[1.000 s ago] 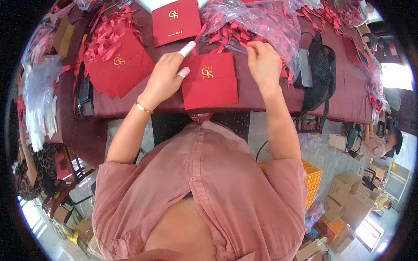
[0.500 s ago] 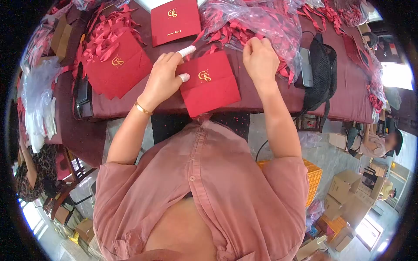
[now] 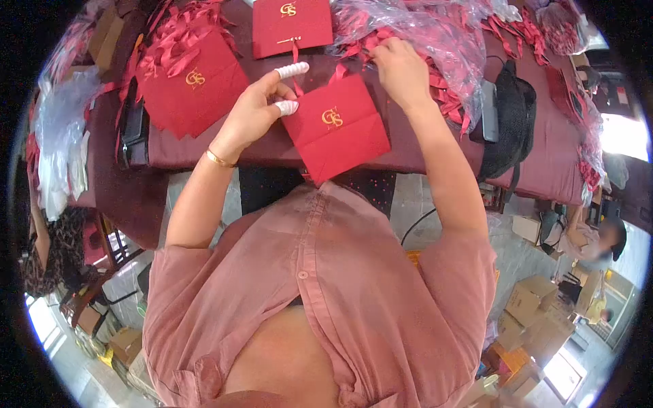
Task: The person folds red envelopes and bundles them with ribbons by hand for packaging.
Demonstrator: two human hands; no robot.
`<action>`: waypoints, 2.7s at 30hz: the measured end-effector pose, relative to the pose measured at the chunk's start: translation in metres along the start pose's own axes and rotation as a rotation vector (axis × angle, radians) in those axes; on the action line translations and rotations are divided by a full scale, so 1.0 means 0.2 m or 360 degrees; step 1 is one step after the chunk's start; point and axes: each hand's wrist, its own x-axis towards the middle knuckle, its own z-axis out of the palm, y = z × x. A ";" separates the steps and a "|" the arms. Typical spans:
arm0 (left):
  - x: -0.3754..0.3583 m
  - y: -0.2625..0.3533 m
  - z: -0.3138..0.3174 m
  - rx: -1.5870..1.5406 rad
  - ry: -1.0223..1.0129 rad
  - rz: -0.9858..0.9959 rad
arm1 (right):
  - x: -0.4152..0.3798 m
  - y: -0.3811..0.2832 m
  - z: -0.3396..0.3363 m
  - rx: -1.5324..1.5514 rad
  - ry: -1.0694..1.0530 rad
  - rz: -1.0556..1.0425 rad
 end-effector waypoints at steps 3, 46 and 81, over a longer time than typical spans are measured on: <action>-0.01 0.01 -0.01 -0.0072 0.0135 -0.0135 | -0.03 0.01 0.00 0.0118 0.0166 0.0214; -0.13 0.08 0.10 0.0027 0.0397 0.0181 | 0.07 -0.64 -0.21 0.1399 -0.0764 0.0978; -0.14 -0.01 0.09 0.0600 0.0523 0.0063 | -0.15 0.06 -0.19 0.3345 0.0870 0.1598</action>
